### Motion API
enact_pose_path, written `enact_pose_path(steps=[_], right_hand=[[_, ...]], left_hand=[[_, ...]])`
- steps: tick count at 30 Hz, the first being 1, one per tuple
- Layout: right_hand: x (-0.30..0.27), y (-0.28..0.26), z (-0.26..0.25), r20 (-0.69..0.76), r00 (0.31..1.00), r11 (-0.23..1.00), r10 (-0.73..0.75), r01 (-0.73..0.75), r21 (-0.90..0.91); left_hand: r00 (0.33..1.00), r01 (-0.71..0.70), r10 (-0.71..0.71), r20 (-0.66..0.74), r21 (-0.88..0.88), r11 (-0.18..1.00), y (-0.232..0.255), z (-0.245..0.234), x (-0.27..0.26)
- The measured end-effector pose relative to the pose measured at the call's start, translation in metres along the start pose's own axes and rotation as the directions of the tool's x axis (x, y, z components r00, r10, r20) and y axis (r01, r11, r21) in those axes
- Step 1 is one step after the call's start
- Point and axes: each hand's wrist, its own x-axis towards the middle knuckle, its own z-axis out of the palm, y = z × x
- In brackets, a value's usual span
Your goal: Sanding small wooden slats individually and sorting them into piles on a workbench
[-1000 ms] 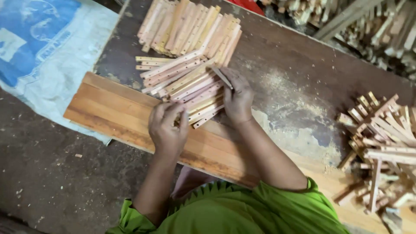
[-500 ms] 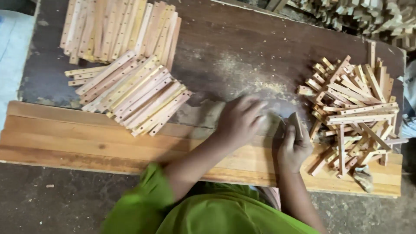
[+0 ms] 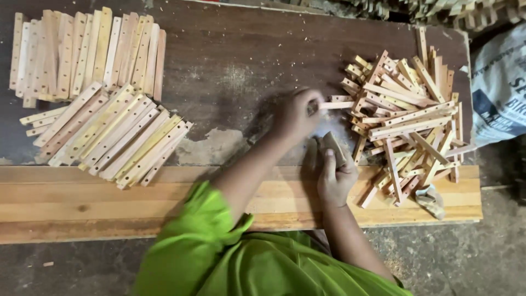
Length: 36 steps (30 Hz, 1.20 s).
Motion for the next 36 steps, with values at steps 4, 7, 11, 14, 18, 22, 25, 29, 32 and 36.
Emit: enact_pose_path(steps=[4,7,11,14,18,22,25,29,32,36], right_hand=[[-0.001,0.009,-0.002,0.020,0.999,0.994,-0.050,0.048,0.099],[-0.004,0.010,0.007,0.085,0.984,0.988,-0.156,0.155,0.010],[-0.017,-0.002,0.031,0.566,0.744,0.654,-0.356,0.631,-0.418],[-0.071,-0.034,0.049,0.746,0.529,0.527,-0.404,0.801,-0.283],[-0.015,-0.111,0.072,0.792,0.209,0.189,0.574,0.907,-0.376],[-0.004,0.021,0.033,0.774,0.607,0.422,-0.178,0.758,-0.498],[-0.053,-0.015,0.048,0.755,0.577,0.475,-0.311,0.783,-0.402],[-0.046,-0.017,0.054,0.767,0.504,0.546,-0.398,0.802,-0.243],[0.017,0.055,0.043,0.688,0.596,0.357,-0.413,0.802,-0.480],[-0.018,0.035,0.050,0.668,0.587,0.422,-0.457,0.805,-0.418]], left_hand=[[0.997,0.027,-0.027,-0.068,0.001,1.000,0.051,-0.092,-0.068],[0.984,0.079,-0.068,-0.164,0.061,0.995,0.060,-0.126,-0.122],[0.957,0.120,-0.100,-0.273,0.057,0.991,0.069,-0.139,-0.153],[0.926,0.154,-0.141,-0.350,0.010,0.988,0.057,-0.128,-0.166],[0.927,0.167,-0.174,-0.333,-0.050,0.985,0.054,-0.134,-0.170],[0.925,0.168,-0.155,-0.348,0.008,0.986,0.049,-0.131,-0.173],[0.924,0.169,-0.161,-0.346,-0.008,0.986,0.045,-0.129,-0.173],[0.928,0.138,-0.142,-0.345,-0.036,0.990,0.051,-0.130,-0.169],[0.925,0.133,-0.129,-0.358,-0.015,0.991,0.049,-0.129,-0.170],[0.925,0.147,-0.125,-0.358,0.035,0.989,0.037,-0.123,-0.178]])
